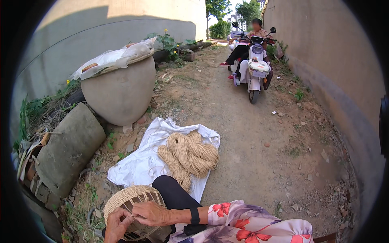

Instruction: The recorder is weaving a small bamboo or wicker basket by hand.

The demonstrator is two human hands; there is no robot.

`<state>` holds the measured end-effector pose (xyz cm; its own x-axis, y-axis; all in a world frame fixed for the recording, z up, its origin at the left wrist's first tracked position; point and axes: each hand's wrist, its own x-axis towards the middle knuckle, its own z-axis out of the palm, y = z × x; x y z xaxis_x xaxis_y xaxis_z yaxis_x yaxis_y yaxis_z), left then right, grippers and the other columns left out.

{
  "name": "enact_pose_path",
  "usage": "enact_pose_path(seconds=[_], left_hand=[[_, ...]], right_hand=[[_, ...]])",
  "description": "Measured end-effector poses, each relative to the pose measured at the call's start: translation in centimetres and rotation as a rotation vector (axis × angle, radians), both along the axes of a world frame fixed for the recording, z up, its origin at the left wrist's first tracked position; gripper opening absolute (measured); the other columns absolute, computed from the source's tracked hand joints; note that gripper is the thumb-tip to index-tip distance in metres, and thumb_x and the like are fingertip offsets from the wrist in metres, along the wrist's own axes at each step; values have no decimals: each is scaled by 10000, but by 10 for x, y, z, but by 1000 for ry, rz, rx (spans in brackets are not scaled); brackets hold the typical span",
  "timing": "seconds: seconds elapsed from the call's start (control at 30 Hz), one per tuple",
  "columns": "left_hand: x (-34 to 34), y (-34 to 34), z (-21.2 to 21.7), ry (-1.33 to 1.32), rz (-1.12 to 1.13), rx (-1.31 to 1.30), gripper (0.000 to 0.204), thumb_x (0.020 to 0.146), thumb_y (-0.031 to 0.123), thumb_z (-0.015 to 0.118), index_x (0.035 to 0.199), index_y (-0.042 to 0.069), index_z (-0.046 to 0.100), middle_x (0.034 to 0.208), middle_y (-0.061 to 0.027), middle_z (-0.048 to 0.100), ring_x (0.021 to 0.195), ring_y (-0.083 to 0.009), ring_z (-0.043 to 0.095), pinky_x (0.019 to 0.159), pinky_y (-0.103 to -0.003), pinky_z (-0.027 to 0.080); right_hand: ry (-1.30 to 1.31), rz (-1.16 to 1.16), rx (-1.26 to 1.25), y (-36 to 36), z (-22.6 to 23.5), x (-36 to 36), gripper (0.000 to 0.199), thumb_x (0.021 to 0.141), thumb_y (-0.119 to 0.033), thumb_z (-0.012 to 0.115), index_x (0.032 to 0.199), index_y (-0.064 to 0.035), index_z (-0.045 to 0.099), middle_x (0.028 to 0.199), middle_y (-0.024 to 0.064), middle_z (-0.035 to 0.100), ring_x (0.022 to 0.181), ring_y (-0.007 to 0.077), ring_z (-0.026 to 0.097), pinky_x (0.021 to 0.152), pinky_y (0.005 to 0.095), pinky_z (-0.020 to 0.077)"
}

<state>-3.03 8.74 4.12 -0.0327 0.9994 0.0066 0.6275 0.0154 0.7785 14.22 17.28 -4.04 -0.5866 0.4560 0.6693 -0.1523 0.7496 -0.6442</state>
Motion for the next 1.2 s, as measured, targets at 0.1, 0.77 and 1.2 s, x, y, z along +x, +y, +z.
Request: enact_pose_path(seconds=[0.1,0.77,1.2], left_hand=[[12,-2,4,119,7,102,123,745,-35,712,849,-10,650,779,-57,594,637,-135,554,588,-274,443],[20,-12,-18,232,58,351,149,738,-62,683,863,-14,619,743,-94,603,601,-165,596,572,-295,474],[20,-12,-19,230,59,360,148,739,-52,693,860,-12,616,741,-91,613,599,-156,596,574,-292,474]], right_hand=[[-15,8,-118,-1,-1,1,141,804,-105,637,838,-28,524,734,141,538,676,358,573,603,442,436],[-84,34,-264,2,-9,-4,136,819,-87,672,849,-18,559,731,78,561,632,193,589,568,340,457],[-85,40,-272,3,-10,-4,132,809,-78,672,845,-20,559,727,72,561,632,188,584,569,339,454]])
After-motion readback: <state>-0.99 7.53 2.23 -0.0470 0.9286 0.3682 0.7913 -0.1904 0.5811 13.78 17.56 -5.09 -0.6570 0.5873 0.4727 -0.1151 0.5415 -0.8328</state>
